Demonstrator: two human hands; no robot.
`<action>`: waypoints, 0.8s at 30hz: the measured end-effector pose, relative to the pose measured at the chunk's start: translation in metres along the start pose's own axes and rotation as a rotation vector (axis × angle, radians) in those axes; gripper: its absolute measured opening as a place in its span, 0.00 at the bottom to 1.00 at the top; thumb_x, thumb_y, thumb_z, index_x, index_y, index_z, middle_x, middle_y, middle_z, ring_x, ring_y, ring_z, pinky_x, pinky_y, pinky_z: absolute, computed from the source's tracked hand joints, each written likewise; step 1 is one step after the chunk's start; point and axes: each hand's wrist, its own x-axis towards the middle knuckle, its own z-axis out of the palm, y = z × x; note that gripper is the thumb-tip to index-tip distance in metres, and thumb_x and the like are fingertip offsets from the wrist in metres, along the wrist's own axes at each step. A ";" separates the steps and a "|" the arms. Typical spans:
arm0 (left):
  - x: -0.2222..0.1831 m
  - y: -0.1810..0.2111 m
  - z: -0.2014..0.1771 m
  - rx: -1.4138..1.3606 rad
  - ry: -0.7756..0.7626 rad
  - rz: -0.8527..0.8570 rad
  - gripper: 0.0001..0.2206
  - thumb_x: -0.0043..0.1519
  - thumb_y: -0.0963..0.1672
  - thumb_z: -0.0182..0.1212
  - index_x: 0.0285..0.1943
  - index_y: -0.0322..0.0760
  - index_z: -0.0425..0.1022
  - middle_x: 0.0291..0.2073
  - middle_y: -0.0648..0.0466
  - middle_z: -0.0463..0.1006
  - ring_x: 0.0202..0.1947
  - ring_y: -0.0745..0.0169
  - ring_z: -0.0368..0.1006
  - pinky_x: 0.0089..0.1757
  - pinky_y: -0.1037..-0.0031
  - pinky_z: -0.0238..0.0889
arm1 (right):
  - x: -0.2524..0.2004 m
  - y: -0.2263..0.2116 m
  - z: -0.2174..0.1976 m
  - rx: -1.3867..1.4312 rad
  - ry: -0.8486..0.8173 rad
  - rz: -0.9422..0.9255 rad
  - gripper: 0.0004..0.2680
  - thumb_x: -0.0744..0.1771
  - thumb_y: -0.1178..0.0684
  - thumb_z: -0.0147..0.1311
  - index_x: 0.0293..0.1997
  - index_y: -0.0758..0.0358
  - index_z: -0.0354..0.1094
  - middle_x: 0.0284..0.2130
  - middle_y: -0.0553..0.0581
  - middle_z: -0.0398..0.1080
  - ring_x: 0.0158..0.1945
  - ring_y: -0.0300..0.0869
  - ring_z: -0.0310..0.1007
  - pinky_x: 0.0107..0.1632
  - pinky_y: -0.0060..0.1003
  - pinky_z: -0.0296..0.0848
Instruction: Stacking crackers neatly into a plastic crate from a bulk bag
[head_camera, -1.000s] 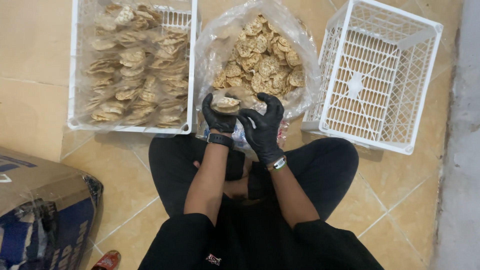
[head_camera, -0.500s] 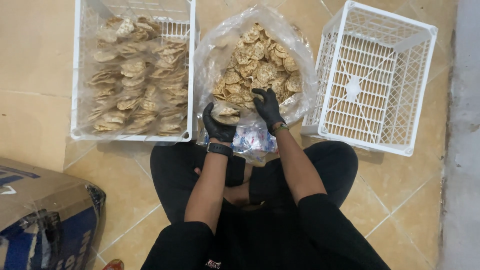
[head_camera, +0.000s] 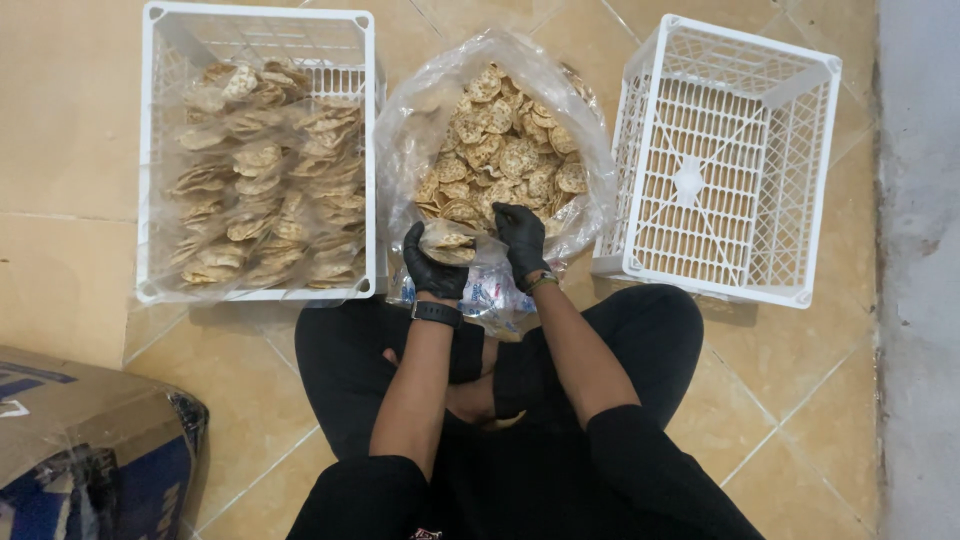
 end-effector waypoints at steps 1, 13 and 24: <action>0.000 0.000 0.000 -0.003 -0.005 -0.003 0.30 0.53 0.50 0.67 0.64 0.38 0.66 0.60 0.44 0.70 0.56 0.36 0.71 0.54 0.40 0.65 | -0.004 -0.001 -0.001 0.087 0.012 0.025 0.07 0.66 0.45 0.62 0.48 0.39 0.80 0.42 0.49 0.79 0.51 0.48 0.76 0.59 0.44 0.74; -0.026 -0.003 0.023 -0.027 -0.001 0.009 0.29 0.53 0.51 0.67 0.60 0.35 0.66 0.53 0.43 0.73 0.46 0.39 0.74 0.46 0.46 0.71 | -0.080 -0.157 -0.111 0.835 0.326 0.006 0.10 0.63 0.67 0.65 0.42 0.57 0.71 0.32 0.48 0.74 0.37 0.33 0.73 0.46 0.32 0.75; -0.029 -0.011 0.017 -0.045 0.019 -0.011 0.25 0.53 0.50 0.68 0.54 0.32 0.68 0.47 0.42 0.75 0.42 0.40 0.75 0.42 0.47 0.73 | -0.120 -0.219 -0.157 0.344 0.505 -0.594 0.06 0.62 0.66 0.66 0.32 0.58 0.80 0.36 0.55 0.76 0.39 0.49 0.76 0.46 0.38 0.77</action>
